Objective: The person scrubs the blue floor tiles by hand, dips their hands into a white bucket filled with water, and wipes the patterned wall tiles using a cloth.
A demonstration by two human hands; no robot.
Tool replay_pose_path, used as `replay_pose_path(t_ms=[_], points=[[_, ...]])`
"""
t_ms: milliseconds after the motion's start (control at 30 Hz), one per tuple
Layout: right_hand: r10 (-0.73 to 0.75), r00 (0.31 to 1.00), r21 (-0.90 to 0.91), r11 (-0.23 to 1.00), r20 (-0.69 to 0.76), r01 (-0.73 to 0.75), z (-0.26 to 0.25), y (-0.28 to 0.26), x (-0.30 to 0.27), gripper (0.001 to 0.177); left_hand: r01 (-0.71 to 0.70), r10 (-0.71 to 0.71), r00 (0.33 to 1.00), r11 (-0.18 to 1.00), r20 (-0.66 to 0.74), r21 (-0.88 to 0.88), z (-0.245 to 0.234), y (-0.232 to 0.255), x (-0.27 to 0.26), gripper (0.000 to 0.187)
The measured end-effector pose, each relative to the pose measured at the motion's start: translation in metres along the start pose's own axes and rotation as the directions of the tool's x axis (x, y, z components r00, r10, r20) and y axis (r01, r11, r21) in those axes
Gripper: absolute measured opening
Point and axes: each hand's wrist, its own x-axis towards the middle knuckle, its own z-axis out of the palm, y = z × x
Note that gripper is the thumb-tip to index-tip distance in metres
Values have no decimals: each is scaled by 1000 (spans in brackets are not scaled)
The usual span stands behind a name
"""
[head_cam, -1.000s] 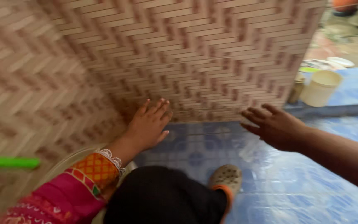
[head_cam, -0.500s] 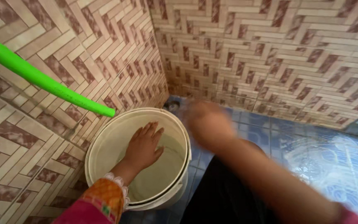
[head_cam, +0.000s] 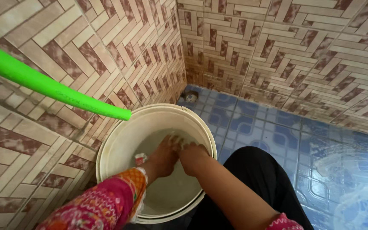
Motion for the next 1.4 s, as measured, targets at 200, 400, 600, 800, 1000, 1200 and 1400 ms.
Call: replay_pose_path(t_ms=[200, 400, 600, 800, 1000, 1200, 1400], points=[[22, 991, -34, 999, 134, -18, -7, -2, -10, 27, -119, 237, 879, 949, 414, -292, 88, 38, 6, 26], [24, 1000, -36, 999, 20, -23, -6, 1, -12, 30, -423, 420, 906, 904, -51, -60, 81, 18, 42, 20], [-23, 922, -168, 985, -387, -45, -19, -3, -21, 32, 127, -159, 966, 979, -204, -162, -50, -38, -6, 20], [-157, 584, -372, 889, -797, -269, -48, 13, -33, 60, 373, -388, 767, 918, -512, -137, -102, -50, -64, 59], [31, 652, -277, 890, -758, -363, -61, 26, -25, 73, 678, -618, 705, 731, -347, 76, -79, -40, -103, 80], [238, 797, -18, 955, -555, -297, -63, 30, -27, 89, 838, -823, 524, 544, -219, -39, -71, -15, -124, 80], [215, 784, -15, 961, -583, -275, -59, 35, -20, 91, 842, -861, 445, 496, -245, -214, -76, -9, -117, 80]])
